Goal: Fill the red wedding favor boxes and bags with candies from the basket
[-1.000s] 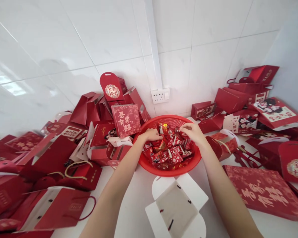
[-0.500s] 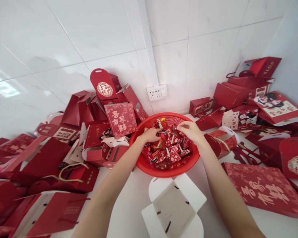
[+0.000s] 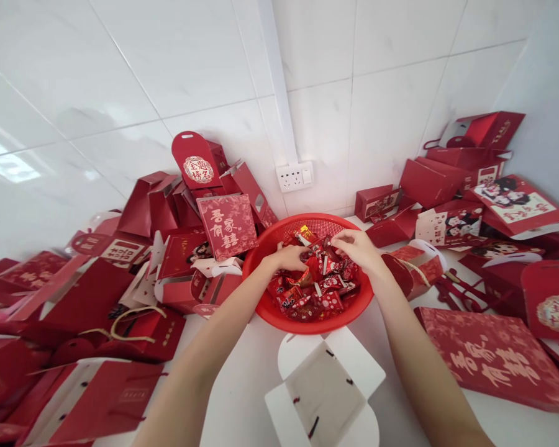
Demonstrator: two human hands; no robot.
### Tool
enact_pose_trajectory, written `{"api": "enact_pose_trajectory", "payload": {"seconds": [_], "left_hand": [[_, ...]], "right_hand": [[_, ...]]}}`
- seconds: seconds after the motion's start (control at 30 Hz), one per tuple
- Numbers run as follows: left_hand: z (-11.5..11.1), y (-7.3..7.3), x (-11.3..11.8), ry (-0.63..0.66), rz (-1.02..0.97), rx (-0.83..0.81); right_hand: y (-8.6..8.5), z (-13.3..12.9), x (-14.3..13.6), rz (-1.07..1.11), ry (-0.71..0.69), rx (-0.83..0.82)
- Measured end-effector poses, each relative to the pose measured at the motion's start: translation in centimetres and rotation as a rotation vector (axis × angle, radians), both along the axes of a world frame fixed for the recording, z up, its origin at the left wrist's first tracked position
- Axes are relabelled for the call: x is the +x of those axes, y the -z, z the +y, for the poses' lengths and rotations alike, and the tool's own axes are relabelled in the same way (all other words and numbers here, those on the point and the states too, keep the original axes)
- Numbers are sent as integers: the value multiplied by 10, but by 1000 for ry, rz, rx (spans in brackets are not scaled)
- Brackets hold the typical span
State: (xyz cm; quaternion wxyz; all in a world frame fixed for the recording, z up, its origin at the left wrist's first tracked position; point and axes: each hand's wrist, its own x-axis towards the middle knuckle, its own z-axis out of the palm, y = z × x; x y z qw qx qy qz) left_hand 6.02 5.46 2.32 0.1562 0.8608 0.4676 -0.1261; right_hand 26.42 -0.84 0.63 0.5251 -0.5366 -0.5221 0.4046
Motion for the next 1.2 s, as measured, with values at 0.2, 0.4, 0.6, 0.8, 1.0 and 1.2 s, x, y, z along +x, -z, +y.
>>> {"api": "enact_pose_trajectory", "payload": {"seconds": [0.2,0.4,0.6,0.8,1.0,1.2], "left_hand": [[-3,-4,-3,35,-93,-55],[-9,-15,-13,67,-285,-127],[-9,-21,-16,31,-580,-205],[-4,-24,-8,-31,-880,-235],[1,-22,4,-93,-985,-314],[7,-18,20,-119,-1024,-294]], "right_hand": [[1,-1,0,15,-6,21],[1,-2,-1,42,-1,21],[-2,-4,-1,64,-10,-2],[-4,-6,-1,78,-43,-54],[-6,-9,-2,90,-103,-86],[-5,-8,-1,117,-125,-52]]}}
